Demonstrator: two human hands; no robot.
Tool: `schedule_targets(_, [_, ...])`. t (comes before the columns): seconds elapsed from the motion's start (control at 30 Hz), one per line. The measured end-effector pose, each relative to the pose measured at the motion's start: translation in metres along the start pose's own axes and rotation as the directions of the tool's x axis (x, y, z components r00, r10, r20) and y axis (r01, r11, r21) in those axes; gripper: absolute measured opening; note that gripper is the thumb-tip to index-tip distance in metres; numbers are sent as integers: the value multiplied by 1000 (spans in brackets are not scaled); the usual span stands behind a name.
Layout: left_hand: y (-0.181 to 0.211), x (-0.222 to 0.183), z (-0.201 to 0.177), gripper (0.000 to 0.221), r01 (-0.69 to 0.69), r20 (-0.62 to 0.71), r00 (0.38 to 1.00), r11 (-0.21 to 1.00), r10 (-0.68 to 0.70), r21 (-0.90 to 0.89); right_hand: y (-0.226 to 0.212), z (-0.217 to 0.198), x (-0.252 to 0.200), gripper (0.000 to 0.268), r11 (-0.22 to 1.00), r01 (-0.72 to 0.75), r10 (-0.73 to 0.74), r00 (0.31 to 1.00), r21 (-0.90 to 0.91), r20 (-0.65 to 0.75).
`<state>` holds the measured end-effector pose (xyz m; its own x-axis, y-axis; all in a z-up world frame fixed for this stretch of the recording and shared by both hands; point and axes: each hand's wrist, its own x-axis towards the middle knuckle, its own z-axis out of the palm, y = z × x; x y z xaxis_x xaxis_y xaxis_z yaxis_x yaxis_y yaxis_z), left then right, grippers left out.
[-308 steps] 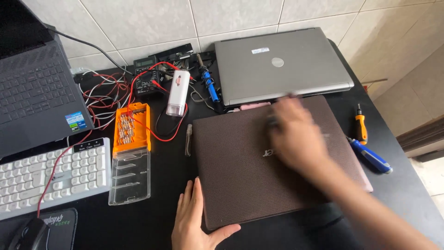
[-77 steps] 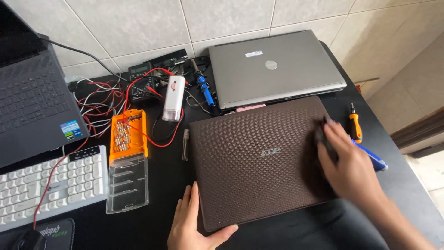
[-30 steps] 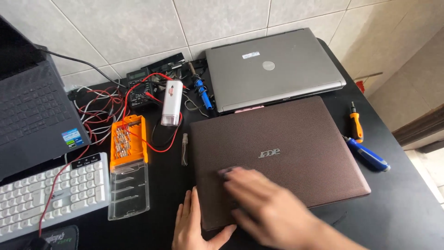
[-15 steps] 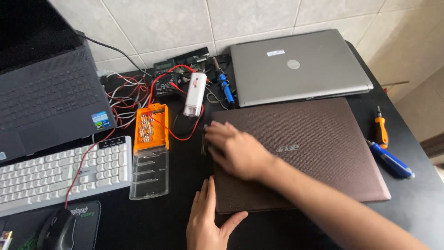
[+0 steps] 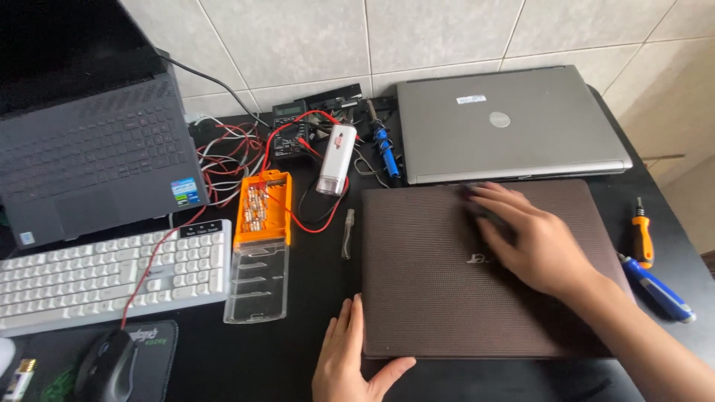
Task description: Cleaning the screen and then vigorously polishing the exterior lid of a laptop using a cloth.
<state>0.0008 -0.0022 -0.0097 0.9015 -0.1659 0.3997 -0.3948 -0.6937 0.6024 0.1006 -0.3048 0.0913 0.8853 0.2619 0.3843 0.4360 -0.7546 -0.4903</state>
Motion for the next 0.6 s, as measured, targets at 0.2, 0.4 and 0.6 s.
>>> schedule_targets(0.2, [-3, -2, 4, 115, -20, 35, 999, 999, 19, 27, -18, 8, -62, 43, 966, -222, 196, 963, -133, -184])
schedule_targets(0.4, [-20, -8, 12, 116, -85, 0, 996, 991, 86, 105, -101, 65, -58, 53, 1000, -27, 26, 996, -15, -82])
schedule_targets(0.6, [-32, -21, 25, 93, 135, -67, 989, 990, -133, 31, -124, 96, -2, 43, 958, 170, -183, 982, 233, 36])
